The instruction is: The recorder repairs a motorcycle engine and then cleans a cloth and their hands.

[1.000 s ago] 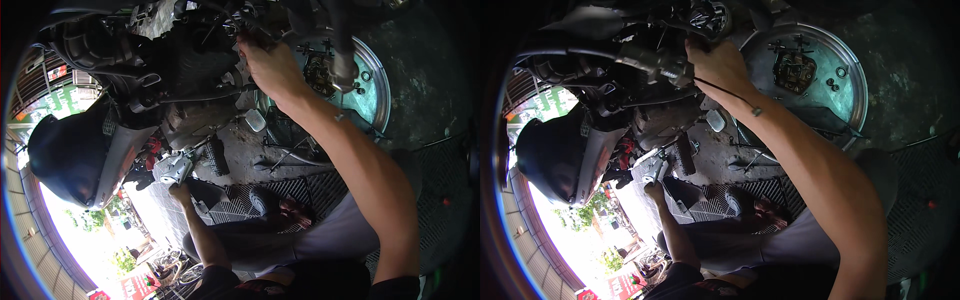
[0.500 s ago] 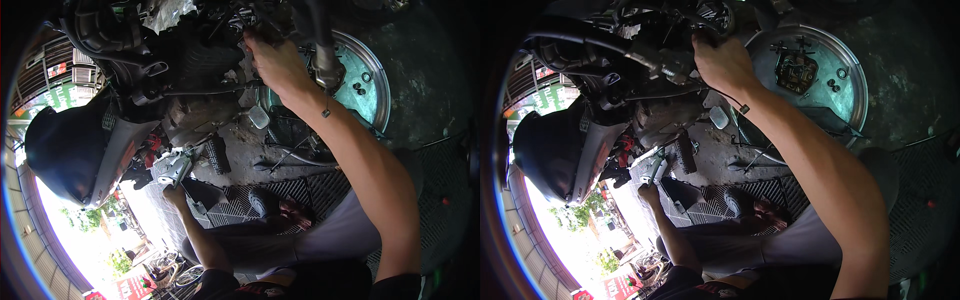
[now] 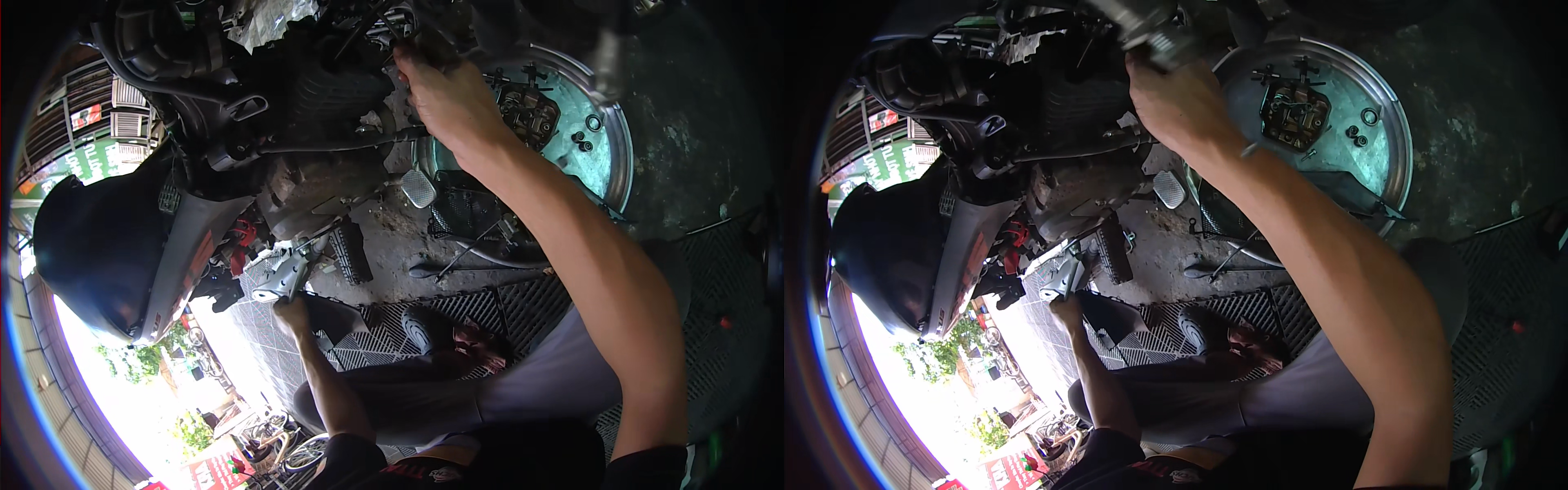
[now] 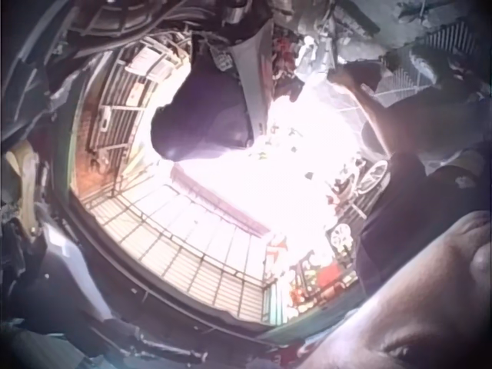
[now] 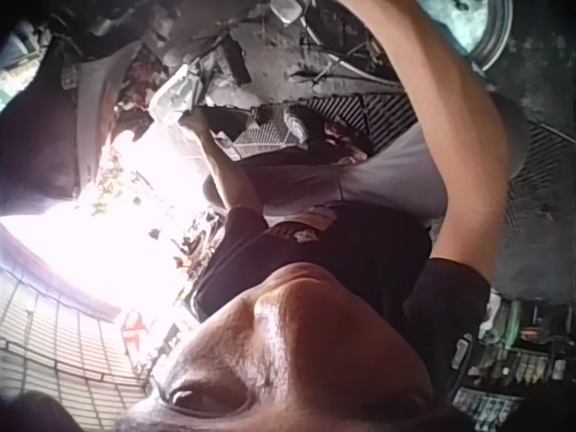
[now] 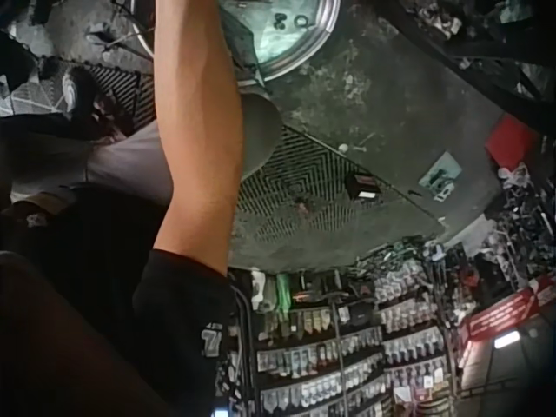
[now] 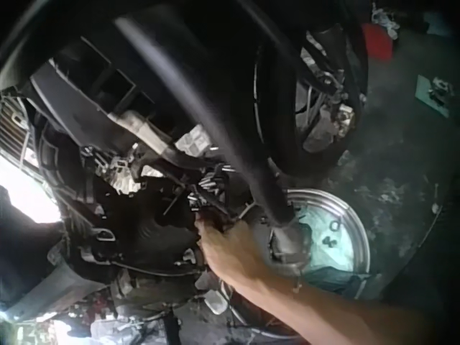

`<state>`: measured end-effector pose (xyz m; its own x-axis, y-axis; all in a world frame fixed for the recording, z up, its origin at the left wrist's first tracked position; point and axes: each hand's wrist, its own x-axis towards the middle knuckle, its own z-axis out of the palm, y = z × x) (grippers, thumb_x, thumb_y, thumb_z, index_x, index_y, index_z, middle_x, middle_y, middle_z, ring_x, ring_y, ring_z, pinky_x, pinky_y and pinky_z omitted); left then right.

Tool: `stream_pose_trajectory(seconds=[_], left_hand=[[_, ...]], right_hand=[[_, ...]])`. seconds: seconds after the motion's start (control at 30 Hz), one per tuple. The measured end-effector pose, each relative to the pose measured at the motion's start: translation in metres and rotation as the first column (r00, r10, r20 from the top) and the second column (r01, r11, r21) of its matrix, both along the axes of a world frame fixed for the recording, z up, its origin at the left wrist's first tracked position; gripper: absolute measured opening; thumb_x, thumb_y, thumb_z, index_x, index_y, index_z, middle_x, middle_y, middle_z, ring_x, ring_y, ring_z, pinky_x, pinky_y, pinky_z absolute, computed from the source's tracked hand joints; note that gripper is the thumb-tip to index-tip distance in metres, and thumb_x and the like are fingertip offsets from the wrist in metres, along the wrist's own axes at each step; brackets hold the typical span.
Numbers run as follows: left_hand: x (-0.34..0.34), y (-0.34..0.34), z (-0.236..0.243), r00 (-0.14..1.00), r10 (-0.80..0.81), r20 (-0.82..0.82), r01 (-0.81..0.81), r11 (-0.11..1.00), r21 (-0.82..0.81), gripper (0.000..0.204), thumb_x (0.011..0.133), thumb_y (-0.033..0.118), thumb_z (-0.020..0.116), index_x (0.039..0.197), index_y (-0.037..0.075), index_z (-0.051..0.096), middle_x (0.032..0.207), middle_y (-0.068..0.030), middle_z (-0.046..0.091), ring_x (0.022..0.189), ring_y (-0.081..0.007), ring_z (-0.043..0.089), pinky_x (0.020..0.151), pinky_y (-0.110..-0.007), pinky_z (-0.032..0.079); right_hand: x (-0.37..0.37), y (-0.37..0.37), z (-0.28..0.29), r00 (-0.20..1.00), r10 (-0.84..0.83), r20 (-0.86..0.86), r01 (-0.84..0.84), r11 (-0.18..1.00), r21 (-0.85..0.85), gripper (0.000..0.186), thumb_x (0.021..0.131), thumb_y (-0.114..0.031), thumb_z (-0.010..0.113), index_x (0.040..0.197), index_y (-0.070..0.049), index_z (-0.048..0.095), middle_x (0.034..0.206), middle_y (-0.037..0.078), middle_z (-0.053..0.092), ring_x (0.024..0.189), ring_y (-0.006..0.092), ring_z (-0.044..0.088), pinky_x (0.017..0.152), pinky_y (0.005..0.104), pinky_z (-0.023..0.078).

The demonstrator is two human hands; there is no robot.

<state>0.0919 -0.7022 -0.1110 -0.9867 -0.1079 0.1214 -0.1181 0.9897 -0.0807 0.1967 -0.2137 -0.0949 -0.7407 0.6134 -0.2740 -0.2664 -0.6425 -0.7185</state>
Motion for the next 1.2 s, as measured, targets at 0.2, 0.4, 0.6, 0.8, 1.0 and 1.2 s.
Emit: stream_pose_trajectory(seconds=[0.2,0.4,0.6,0.8,1.0,1.2], left_hand=[[-0.004,-0.005,-0.011,0.996,-0.053,-0.068,0.055,0.998,0.035,0.035,0.069,0.029,0.058,0.071,-0.005,0.065,0.064,-0.0231,0.061,0.055,-0.0325,0.057,0.055,-0.045,0.042],[-0.006,-0.010,-0.013,0.999,0.002,-0.054,0.001,0.999,0.040,0.032,0.069,0.027,0.058,0.070,-0.004,0.065,0.069,-0.0242,0.063,0.059,-0.0359,0.059,0.058,-0.046,0.043],[0.002,0.006,0.005,0.998,0.063,0.029,-0.060,0.994,-0.093,0.031,0.073,0.028,0.060,0.078,-0.001,0.070,0.075,-0.0223,0.066,0.069,-0.0376,0.066,0.067,-0.047,0.049],[-0.004,0.002,-0.022,0.998,0.013,-0.053,-0.010,0.998,0.054,0.030,0.073,0.028,0.059,0.079,0.000,0.070,0.076,-0.0231,0.066,0.071,-0.0384,0.065,0.066,-0.048,0.048],[0.001,0.000,0.000,0.997,0.060,-0.045,-0.061,0.998,-0.022,0.031,0.069,0.031,0.061,0.079,0.003,0.071,0.075,-0.0197,0.066,0.068,-0.0376,0.063,0.064,-0.047,0.047],[0.002,0.011,0.017,0.999,0.027,-0.020,-0.027,1.000,-0.002,0.034,0.069,0.029,0.062,0.076,-0.003,0.068,0.072,-0.0239,0.065,0.065,-0.0375,0.064,0.064,-0.047,0.047]], right_hand=[[0.004,0.000,0.002,0.984,-0.068,0.167,0.008,0.941,0.338,0.026,0.090,-0.032,0.057,0.085,-0.007,0.060,0.066,-0.003,0.049,0.058,0.0067,0.043,0.051,0.0242,0.035],[0.002,-0.001,0.005,0.972,-0.009,0.235,-0.047,0.972,0.230,0.028,0.089,-0.034,0.059,0.083,-0.007,0.060,0.070,-0.002,0.051,0.059,0.0074,0.044,0.052,0.0239,0.036],[0.004,-0.001,0.004,0.976,-0.030,0.216,-0.023,0.971,0.238,0.029,0.089,-0.035,0.059,0.081,-0.007,0.060,0.066,-0.002,0.050,0.056,0.0071,0.043,0.050,0.0240,0.035],[0.000,0.002,-0.009,0.985,-0.114,0.132,0.045,0.897,0.439,0.029,0.088,-0.035,0.060,0.082,-0.007,0.061,0.064,-0.003,0.049,0.055,0.0067,0.042,0.050,0.0235,0.033],[-0.002,-0.002,0.001,0.986,-0.077,0.147,0.034,0.960,0.278,0.028,0.088,-0.035,0.060,0.080,-0.008,0.060,0.061,-0.003,0.047,0.054,0.0059,0.041,0.048,0.0233,0.031],[0.003,0.000,0.009,0.984,-0.065,0.165,0.016,0.959,0.281,0.028,0.089,-0.034,0.060,0.079,-0.008,0.060,0.060,-0.004,0.046,0.052,0.0052,0.039,0.045,0.0235,0.028]])
